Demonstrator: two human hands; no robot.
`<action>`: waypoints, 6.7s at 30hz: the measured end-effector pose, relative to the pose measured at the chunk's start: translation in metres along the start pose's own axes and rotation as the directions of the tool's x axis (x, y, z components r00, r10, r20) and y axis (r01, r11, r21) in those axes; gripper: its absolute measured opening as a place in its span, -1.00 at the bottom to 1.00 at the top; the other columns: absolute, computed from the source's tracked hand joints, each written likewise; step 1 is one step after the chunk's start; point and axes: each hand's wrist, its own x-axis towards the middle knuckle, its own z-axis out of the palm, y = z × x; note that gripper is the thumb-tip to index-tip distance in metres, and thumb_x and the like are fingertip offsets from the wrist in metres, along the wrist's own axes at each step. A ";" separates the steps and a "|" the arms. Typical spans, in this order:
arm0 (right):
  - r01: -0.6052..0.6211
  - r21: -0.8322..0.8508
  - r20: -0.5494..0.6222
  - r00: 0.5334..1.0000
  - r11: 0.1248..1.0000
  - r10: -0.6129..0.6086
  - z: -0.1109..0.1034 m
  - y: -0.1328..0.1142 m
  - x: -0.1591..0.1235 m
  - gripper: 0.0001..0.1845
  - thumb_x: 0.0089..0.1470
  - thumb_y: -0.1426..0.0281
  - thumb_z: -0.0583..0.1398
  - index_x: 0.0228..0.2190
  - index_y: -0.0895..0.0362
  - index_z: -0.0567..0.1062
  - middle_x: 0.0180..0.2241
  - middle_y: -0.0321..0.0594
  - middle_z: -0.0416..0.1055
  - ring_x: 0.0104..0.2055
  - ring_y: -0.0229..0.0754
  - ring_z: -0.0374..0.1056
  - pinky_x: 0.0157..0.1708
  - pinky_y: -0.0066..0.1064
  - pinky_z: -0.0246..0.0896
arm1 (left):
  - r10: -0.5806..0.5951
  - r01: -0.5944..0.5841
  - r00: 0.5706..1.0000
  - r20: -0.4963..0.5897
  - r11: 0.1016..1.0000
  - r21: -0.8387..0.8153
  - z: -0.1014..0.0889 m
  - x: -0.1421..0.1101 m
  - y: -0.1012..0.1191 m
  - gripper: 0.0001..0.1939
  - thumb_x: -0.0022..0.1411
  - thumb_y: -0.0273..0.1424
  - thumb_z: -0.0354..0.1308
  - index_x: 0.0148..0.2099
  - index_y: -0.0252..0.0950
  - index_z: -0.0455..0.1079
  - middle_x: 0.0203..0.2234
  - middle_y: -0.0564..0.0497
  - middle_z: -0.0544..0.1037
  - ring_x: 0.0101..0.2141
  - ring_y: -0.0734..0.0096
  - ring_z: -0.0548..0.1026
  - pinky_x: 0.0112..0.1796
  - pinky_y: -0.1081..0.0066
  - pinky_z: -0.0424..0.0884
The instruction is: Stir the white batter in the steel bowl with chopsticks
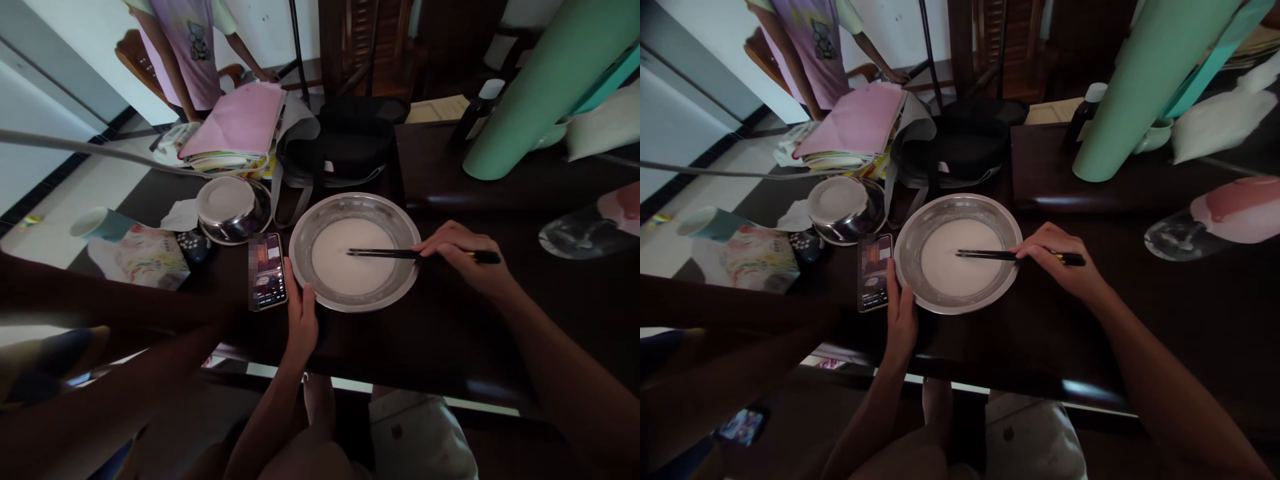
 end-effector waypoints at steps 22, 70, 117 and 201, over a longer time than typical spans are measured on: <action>-0.071 -0.019 -0.033 0.997 0.997 0.071 0.000 -0.001 -0.001 -0.68 0.39 0.21 0.18 -0.31 -0.11 0.73 -0.35 -0.26 0.67 -0.29 -0.08 0.52 -0.28 -0.16 0.41 | 0.023 -0.022 1.000 -0.011 1.000 0.020 0.000 0.000 0.000 -0.17 0.44 0.11 0.05 0.58 -0.07 -0.02 0.60 0.02 -0.14 0.56 0.18 -0.24 0.49 0.15 -0.30; 0.008 -0.025 0.034 0.999 1.000 -0.008 0.001 -0.002 0.000 -0.76 0.34 0.19 0.23 -0.28 -0.15 0.73 -0.28 -0.24 0.71 -0.21 -0.01 0.53 -0.17 -0.07 0.42 | -0.011 0.011 1.000 -0.007 1.000 -0.009 0.001 0.001 0.001 -0.18 0.44 0.12 0.06 0.58 -0.04 -0.01 0.59 0.03 -0.10 0.56 0.13 -0.14 0.50 0.14 -0.21; -0.050 0.033 -0.062 0.997 0.998 0.052 0.000 -0.003 -0.002 -0.61 0.42 0.25 0.15 -0.37 -0.03 0.72 -0.42 -0.26 0.61 -0.36 -0.15 0.47 -0.33 -0.24 0.35 | -0.014 0.015 1.000 -0.005 1.000 0.009 0.001 0.000 0.001 -0.13 0.41 0.16 0.05 0.58 -0.06 -0.02 0.59 0.01 -0.05 0.56 0.13 -0.15 0.50 0.13 -0.20; 0.019 0.001 0.076 0.997 1.000 -0.019 0.002 -0.002 -0.003 -0.73 0.38 0.27 0.19 -0.25 -0.13 0.72 -0.32 -0.29 0.67 -0.27 -0.08 0.53 -0.26 -0.17 0.42 | 0.010 -0.010 1.000 -0.010 1.000 0.018 0.001 0.000 0.005 -0.24 0.45 0.08 0.05 0.55 -0.05 0.08 0.59 0.03 -0.04 0.56 0.16 -0.21 0.50 0.12 -0.28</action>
